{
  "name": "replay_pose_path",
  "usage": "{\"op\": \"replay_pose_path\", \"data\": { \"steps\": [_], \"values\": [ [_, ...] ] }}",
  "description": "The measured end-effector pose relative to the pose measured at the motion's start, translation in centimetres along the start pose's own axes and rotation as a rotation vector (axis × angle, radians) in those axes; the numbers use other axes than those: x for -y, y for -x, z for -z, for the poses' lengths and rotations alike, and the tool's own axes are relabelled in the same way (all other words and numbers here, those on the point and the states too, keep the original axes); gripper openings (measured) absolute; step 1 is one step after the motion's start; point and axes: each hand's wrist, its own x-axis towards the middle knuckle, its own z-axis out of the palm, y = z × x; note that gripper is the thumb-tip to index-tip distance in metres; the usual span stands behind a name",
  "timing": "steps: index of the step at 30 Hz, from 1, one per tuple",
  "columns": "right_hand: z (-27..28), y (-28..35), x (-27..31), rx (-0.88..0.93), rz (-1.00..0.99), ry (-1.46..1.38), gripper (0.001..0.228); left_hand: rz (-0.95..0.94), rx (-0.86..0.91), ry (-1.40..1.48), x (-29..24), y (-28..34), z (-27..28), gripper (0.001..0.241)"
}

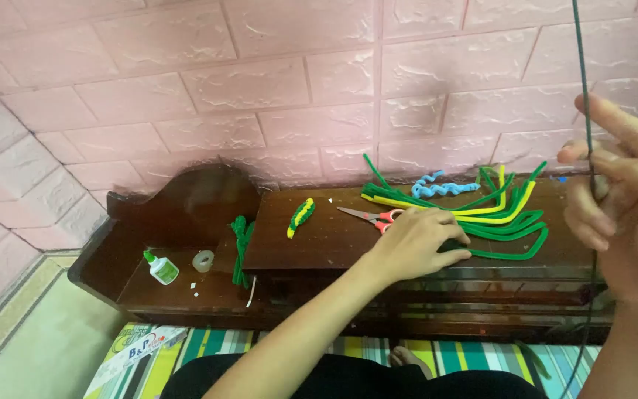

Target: The person wraps a green pipe cleaner around a thin wire to create a spiral shape. They then remove the wire and adjust the spiral. The workspace contains scissors, glue, and other pipe cleaners.

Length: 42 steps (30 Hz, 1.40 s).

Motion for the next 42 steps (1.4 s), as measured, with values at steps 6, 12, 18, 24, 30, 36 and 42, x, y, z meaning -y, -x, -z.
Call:
{"op": "replay_pose_path", "data": {
  "steps": [6, 12, 18, 24, 30, 36, 42],
  "values": [
    [-1.2, -1.7, 1.3, -0.044, -0.049, 0.003, 0.043, 0.028, -0.010, 0.003, -1.4, 0.1, -0.8, 0.013],
    [-4.0, -5.8, 3.8, -0.087, -0.047, 0.007, 0.022, 0.433, -0.322, 0.708, -1.3, -2.8, 3.4, 0.021],
    [-4.5, -8.0, 4.0, 0.004, 0.066, -0.052, 0.013, 0.440, -0.829, 1.255, 5.2, -5.8, 10.0, 0.014],
    [-5.0, -7.5, 3.5, 0.027, -0.100, 0.101, 0.027, 0.440, -0.898, 1.378, 8.5, -4.4, 17.1, 0.026],
    [-6.8, -6.9, 2.8, 0.137, -0.129, 0.019, 0.041, 0.458, -0.698, 1.299, 6.7, -3.0, 19.5, 0.045],
    [-8.5, -7.8, -1.0, 0.162, -0.176, -0.078, 0.008, 0.517, -0.573, 1.262, 7.3, -4.3, 17.4, 0.052],
    [-9.2, -8.5, -3.3, 0.196, -0.182, -0.066, 0.011, 0.566, -0.506, 1.270, 9.5, -5.4, 13.8, 0.039]
  ]
}}
